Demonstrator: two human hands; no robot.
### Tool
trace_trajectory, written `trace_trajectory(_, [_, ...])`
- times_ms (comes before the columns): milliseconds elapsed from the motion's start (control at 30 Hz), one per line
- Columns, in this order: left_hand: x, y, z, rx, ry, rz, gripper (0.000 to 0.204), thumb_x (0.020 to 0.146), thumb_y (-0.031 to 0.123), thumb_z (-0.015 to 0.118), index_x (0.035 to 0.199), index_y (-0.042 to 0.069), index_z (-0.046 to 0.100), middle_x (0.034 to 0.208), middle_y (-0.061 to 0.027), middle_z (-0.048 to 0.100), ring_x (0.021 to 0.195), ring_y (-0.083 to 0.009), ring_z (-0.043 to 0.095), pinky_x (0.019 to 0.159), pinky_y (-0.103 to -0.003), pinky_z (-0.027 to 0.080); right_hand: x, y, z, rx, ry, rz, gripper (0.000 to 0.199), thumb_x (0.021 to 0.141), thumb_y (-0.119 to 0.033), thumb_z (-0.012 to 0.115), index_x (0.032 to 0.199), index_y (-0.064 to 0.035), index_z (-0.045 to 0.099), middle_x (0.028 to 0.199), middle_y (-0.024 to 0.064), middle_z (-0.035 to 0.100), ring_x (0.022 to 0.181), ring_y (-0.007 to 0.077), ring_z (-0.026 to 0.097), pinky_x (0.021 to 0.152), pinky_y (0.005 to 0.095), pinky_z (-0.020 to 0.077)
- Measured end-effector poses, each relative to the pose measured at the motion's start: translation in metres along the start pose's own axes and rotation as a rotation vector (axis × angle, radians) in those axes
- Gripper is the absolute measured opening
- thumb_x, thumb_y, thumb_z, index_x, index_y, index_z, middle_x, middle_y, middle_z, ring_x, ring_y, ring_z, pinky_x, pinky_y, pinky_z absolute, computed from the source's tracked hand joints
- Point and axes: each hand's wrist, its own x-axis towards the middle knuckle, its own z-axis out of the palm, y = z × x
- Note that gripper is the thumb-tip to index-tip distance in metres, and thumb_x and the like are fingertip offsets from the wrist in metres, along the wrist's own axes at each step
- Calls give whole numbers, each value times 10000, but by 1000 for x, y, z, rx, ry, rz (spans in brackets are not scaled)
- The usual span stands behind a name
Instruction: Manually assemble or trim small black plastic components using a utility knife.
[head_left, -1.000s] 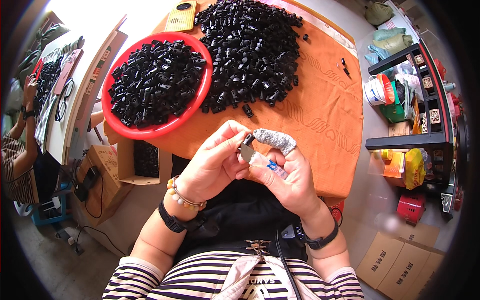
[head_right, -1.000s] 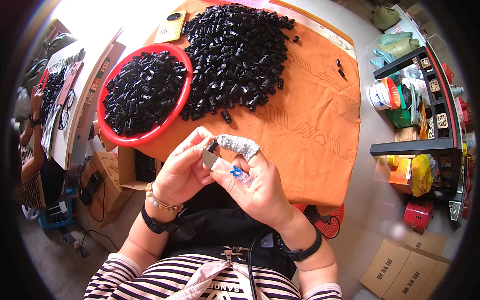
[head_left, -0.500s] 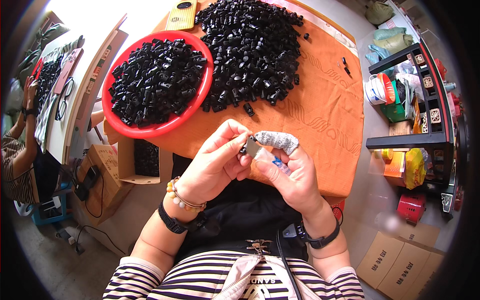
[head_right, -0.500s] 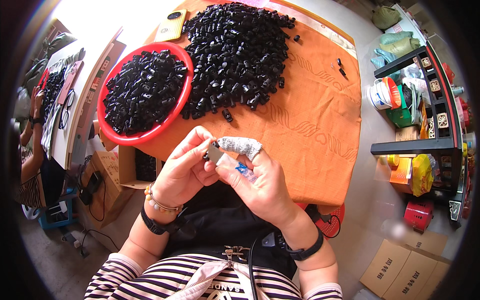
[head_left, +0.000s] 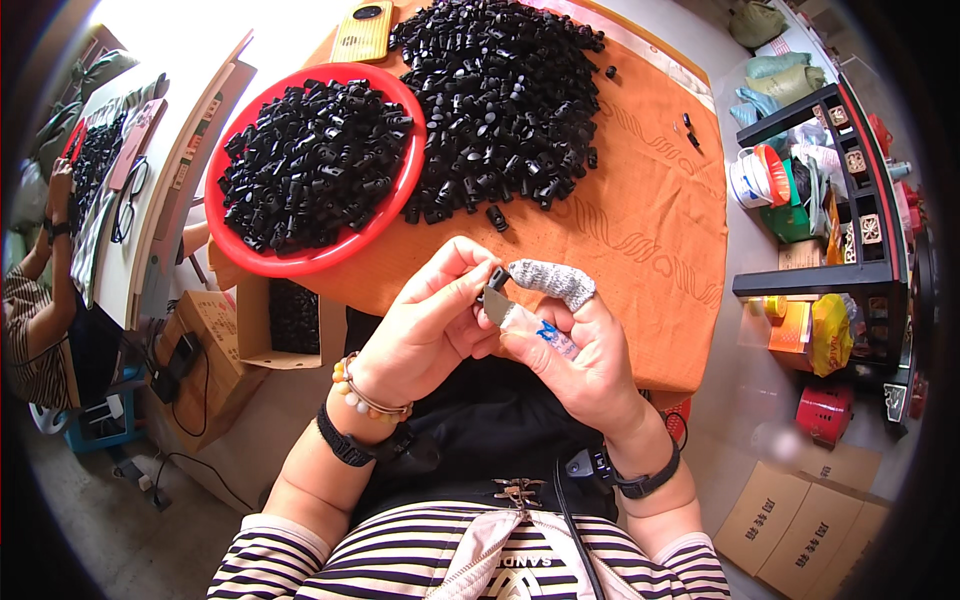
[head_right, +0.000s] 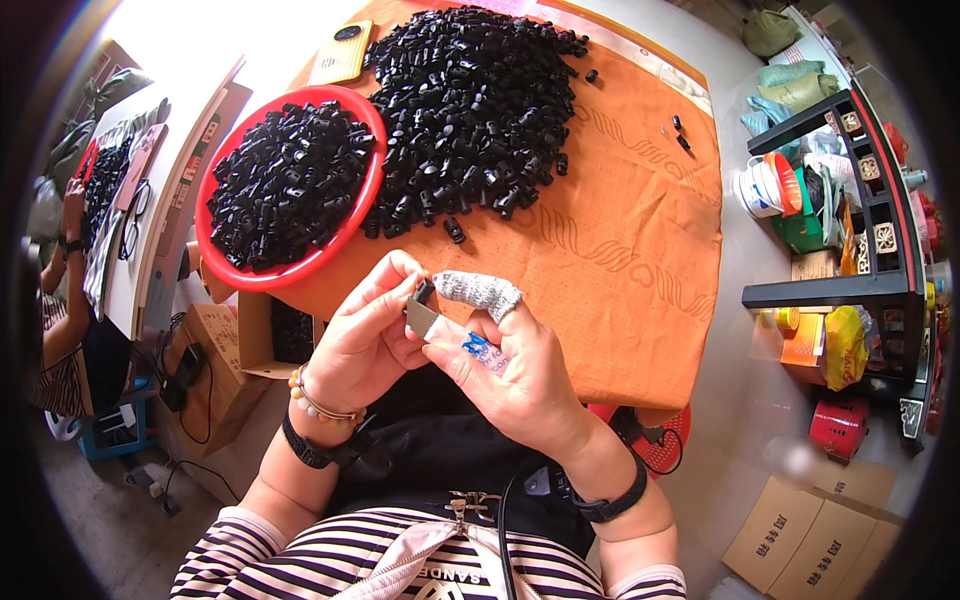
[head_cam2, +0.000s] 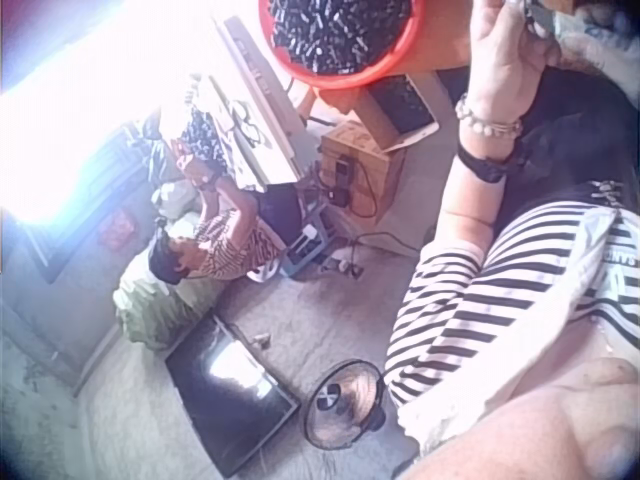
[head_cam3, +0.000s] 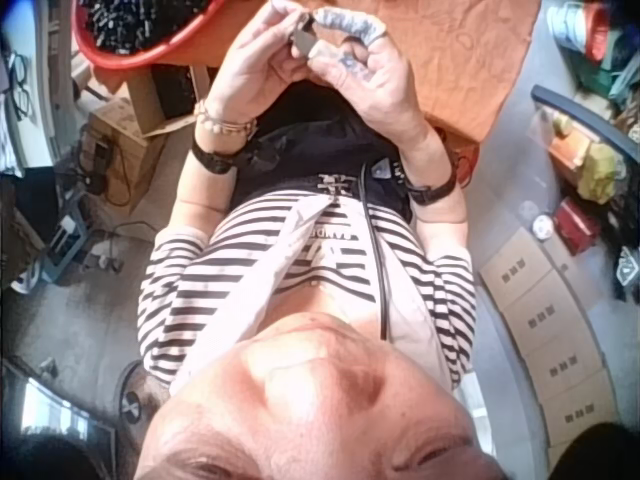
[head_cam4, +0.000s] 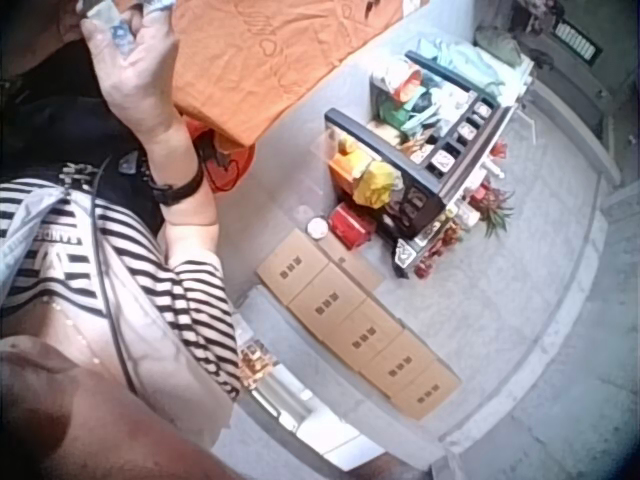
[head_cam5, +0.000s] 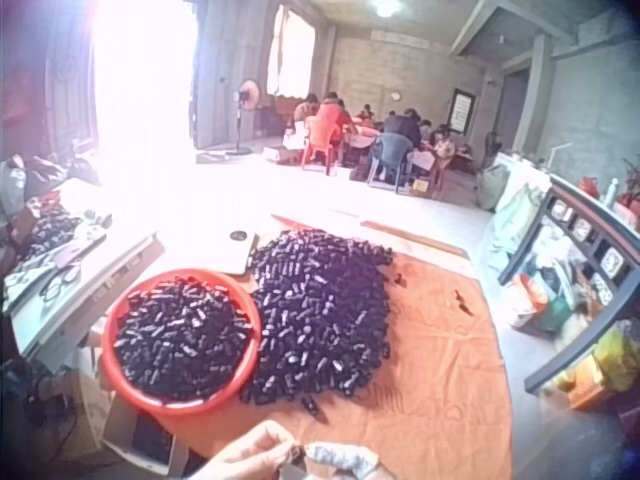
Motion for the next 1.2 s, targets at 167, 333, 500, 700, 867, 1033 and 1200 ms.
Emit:
trace_trajectory(167, [-1, 1, 0, -3, -7, -11, 113, 965, 210, 453, 1019, 112, 468, 734, 39, 484, 651, -31, 463, 551, -198, 372, 1, -6, 5, 128, 30, 15, 352, 872, -43, 585, 1194, 26, 459, 836, 0, 522, 759, 27, 485, 697, 161, 411])
trace_trajectory(333, [0, 1, -5, -53, -90, -54, 117, 962, 208, 457, 1036, 119, 471, 733, 40, 482, 652, -33, 458, 549, -198, 369, 1, -4, 0, 74, -12, -13, 376, 877, -58, 585, 1214, 27, 444, 888, 21, 538, 815, 46, 508, 749, 179, 424])
trace_trajectory(500, [2, 2, -5, -62, -75, -80, 115, 961, 205, 456, 1037, 120, 470, 733, 34, 481, 658, -45, 457, 550, -202, 369, 4, -8, -2, 100, 5, -11, 493, 878, -88, 596, 1292, 34, 357, 847, 11, 522, 793, 40, 505, 721, 165, 415])
trace_trajectory(700, [3, -4, -2, -54, -36, -113, 118, 964, 194, 434, 1051, 121, 468, 747, 29, 480, 653, -54, 440, 563, -209, 374, 20, -8, 7, 175, 76, -46, 623, 868, -85, 612, 1358, 31, 245, 787, 35, 527, 704, 62, 549, 626, 179, 454])
trace_trajectory(867, [2, -7, -1, -63, -7, -85, 135, 963, 195, 431, 1071, 122, 463, 773, 27, 479, 648, -58, 426, 572, -211, 381, 32, -1, 6, 138, 84, -31, 606, 875, -76, 597, 1363, 20, 251, 766, 23, 527, 653, 44, 519, 570, 168, 419])
trace_trajectory(1033, [4, -5, -5, -63, -65, -111, 244, 929, 188, 464, 1146, 82, 427, 769, -6, 457, 667, -75, 436, 539, -213, 375, 32, 2, 0, 14, 103, -84, 544, 898, -70, 562, 1347, 6, 264, 810, -5, 492, 676, 14, 439, 611, 151, 382])
trace_trajectory(1200, [3, -4, -1, -80, -50, -122, 173, 943, 177, 441, 1095, 95, 451, 767, 6, 473, 654, -70, 435, 557, -217, 384, 36, 2, 4, 49, 71, -110, 613, 884, -54, 578, 1379, -6, 219, 760, -29, 449, 624, 12, 360, 585, 146, 348])
